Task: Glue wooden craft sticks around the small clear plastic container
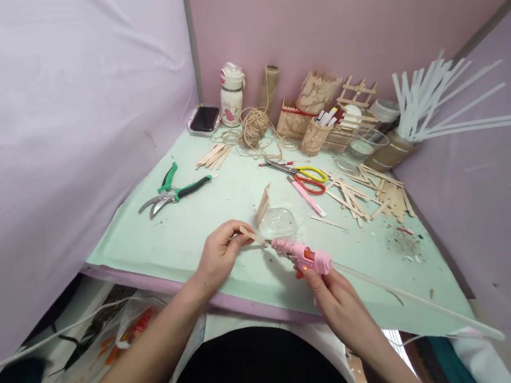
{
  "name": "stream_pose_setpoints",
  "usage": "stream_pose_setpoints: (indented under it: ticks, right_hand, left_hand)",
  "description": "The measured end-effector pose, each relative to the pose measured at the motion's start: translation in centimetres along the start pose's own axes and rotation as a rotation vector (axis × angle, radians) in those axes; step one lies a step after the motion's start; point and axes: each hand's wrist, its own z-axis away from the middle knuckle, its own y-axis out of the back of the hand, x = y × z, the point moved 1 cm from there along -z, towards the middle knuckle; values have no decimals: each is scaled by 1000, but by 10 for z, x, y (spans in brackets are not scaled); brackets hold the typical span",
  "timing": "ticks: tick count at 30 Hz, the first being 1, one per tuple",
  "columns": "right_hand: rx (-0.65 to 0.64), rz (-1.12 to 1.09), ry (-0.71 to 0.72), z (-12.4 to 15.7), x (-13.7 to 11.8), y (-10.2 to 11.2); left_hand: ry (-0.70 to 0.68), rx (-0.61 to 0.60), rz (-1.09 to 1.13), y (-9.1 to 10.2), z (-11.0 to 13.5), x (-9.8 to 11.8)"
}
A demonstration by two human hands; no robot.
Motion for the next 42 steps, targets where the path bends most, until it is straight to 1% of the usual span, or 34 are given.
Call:
stream_pose_setpoints:
  ticks: [3, 8, 11, 13, 19, 32, 37, 42]
  right_hand:
    - [-11, 8, 24, 0, -2, 0]
    - [9, 58, 38, 1, -4, -1]
    - [14, 105, 59, 2, -4, 0]
    - [3, 112, 79, 2, -3, 0]
    - [-3, 115, 97, 1, -4, -2]
    - [-6, 120, 97, 0, -8, -3]
    - [-71, 143, 70, 1, -10, -2]
    - [-95, 169, 71, 0, -15, -2]
  left_hand:
    - [-31, -4, -13, 0, 1, 2]
    - [-198, -19, -191, 2, 1, 6]
    - [-285, -36, -232, 3, 2, 5]
    - [-313, -52, -241, 3, 3, 5]
    - [-337, -77, -262, 3, 4, 5]
    - [-382, -93, -251, 1, 3, 5]
    - [-392, -102, -257, 2, 4, 6]
    - [-401, -101, -259, 1, 3, 5]
